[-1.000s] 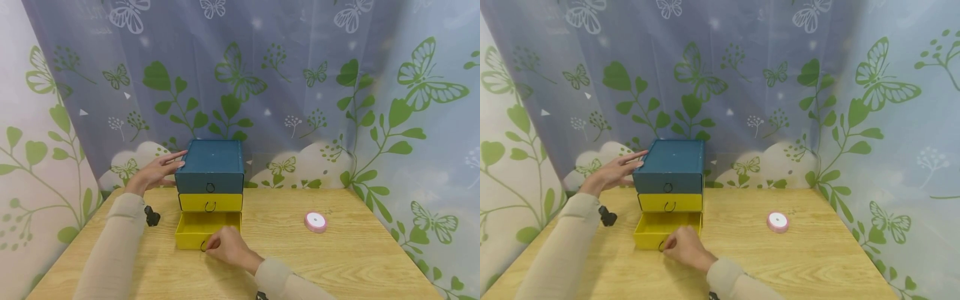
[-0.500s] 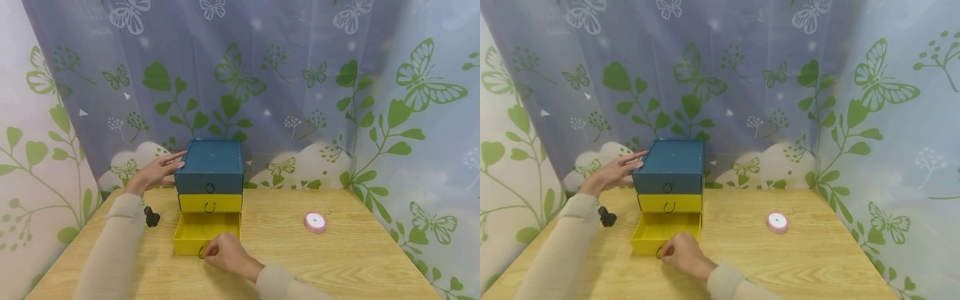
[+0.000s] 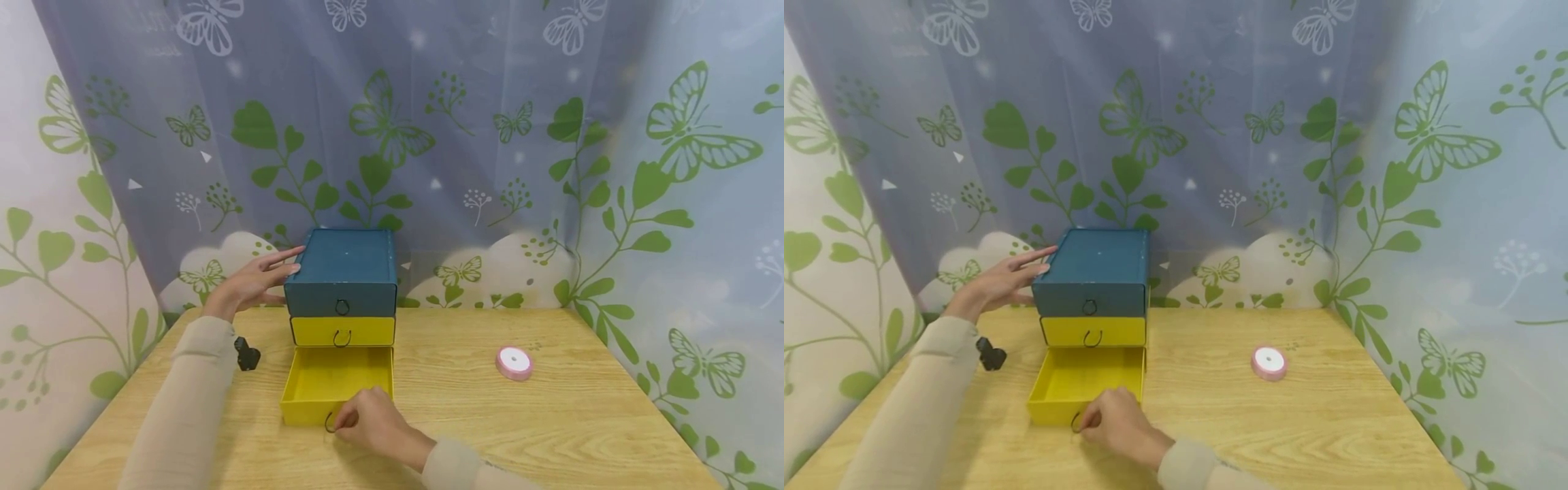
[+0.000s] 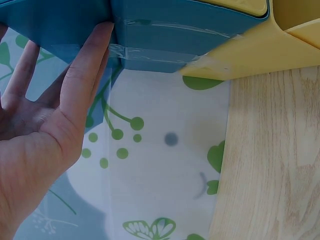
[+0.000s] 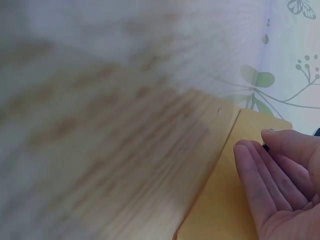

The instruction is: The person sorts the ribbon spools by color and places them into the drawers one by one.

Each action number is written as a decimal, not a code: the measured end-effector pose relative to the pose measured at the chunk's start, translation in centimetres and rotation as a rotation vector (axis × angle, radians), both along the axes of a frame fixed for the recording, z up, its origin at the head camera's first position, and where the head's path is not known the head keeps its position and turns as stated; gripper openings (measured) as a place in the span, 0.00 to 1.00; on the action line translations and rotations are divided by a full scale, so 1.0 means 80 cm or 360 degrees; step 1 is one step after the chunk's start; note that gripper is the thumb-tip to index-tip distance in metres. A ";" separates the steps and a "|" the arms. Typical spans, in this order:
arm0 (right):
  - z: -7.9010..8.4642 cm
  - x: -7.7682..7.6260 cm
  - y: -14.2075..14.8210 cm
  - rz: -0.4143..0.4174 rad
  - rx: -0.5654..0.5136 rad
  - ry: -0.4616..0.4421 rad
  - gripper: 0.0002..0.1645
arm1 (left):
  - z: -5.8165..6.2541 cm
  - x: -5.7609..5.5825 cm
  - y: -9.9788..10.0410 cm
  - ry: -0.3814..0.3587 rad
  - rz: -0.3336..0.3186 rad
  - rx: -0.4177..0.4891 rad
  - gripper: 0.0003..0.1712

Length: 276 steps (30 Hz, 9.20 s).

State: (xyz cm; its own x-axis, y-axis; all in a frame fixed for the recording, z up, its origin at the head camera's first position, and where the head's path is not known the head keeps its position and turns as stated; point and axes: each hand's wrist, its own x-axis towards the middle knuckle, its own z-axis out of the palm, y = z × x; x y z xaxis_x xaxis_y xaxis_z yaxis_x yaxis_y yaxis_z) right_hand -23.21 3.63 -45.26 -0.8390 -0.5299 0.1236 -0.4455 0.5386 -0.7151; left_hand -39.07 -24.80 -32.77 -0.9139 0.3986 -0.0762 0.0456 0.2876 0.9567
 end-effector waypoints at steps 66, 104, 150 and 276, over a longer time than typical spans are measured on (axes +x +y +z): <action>0.054 -0.131 0.314 -0.0517 0.0431 0.0234 0.27 | 0.002 0.001 -0.001 0.0029 0.0011 -0.0018 0.42; 0.005 -0.128 0.376 -0.0506 0.0343 -0.0022 0.39 | 0.000 0.002 0.000 -0.0005 0.0013 -0.0013 0.43; 0.119 -0.086 0.217 0.0125 0.0352 0.0288 0.33 | 0.002 0.001 0.000 0.0010 0.0020 -0.0012 0.42; 0.122 -0.038 0.028 0.0641 0.0601 0.0312 0.17 | 0.000 0.001 -0.001 0.0014 0.0022 0.0019 0.42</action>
State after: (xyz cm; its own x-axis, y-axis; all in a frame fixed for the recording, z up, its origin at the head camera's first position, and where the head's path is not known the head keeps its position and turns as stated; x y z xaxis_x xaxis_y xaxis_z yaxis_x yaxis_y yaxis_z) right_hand -26.27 5.90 -35.47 -0.5428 -0.8399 -0.0034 -0.7726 0.5009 -0.3902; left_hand -39.01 -24.91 -32.75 -0.9201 0.3866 -0.0634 0.0502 0.2769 0.9596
